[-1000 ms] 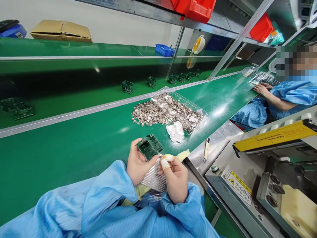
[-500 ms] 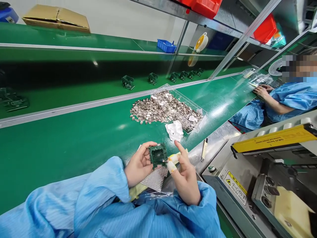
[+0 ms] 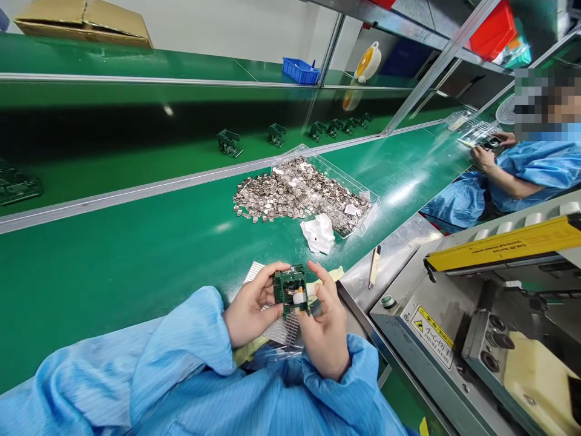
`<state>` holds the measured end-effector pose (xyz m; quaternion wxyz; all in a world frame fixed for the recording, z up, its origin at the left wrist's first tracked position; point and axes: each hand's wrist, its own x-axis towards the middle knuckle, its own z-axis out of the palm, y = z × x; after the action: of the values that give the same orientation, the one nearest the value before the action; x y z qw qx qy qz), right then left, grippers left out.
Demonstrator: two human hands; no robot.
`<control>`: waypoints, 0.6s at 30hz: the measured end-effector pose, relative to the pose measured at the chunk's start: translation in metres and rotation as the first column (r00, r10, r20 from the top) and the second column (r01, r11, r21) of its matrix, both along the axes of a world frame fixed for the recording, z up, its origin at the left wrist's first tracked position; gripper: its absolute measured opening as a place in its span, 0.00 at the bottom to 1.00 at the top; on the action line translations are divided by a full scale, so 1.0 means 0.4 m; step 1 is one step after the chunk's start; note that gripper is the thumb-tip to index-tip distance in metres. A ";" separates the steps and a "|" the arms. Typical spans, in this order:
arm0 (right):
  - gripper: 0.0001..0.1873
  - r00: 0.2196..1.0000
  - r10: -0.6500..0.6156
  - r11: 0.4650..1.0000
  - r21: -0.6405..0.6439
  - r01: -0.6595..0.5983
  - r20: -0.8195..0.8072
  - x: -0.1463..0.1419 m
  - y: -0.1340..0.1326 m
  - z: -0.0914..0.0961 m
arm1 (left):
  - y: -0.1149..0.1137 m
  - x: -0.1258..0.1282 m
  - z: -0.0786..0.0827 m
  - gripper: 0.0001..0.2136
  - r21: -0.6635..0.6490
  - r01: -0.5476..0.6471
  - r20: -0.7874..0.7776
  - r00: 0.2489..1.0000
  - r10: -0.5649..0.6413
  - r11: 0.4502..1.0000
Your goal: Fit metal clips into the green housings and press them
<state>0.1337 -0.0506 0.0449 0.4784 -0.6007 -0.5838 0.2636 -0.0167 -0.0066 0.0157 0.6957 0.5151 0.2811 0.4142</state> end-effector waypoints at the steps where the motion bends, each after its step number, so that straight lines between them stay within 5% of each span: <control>1: 0.11 1.000 -0.009 1.000 0.004 0.009 0.009 -0.002 -0.001 -0.001 | 0.000 -0.001 0.001 0.24 0.011 0.007 -0.002 1.000 -0.007 1.000; 6: 0.12 0.995 -0.062 0.998 0.034 0.060 0.072 -0.017 -0.004 -0.009 | -0.003 -0.001 0.003 0.20 0.070 -0.025 0.001 1.000 0.025 0.997; 13: 0.11 0.979 -0.167 0.976 0.158 0.148 0.119 -0.031 -0.009 -0.013 | -0.006 0.006 0.002 0.13 0.111 -0.217 -0.097 0.969 0.228 0.970; 18: 0.11 0.995 -0.063 0.997 -0.043 0.059 -0.083 -0.029 -0.007 -0.013 | -0.012 0.009 0.002 0.14 0.022 -0.233 -0.088 0.968 0.234 0.972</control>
<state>0.1222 -0.0534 0.0395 0.4982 -0.6161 -0.5390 0.2858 -0.0132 -0.0113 0.0166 0.6258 0.5006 0.3685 0.4711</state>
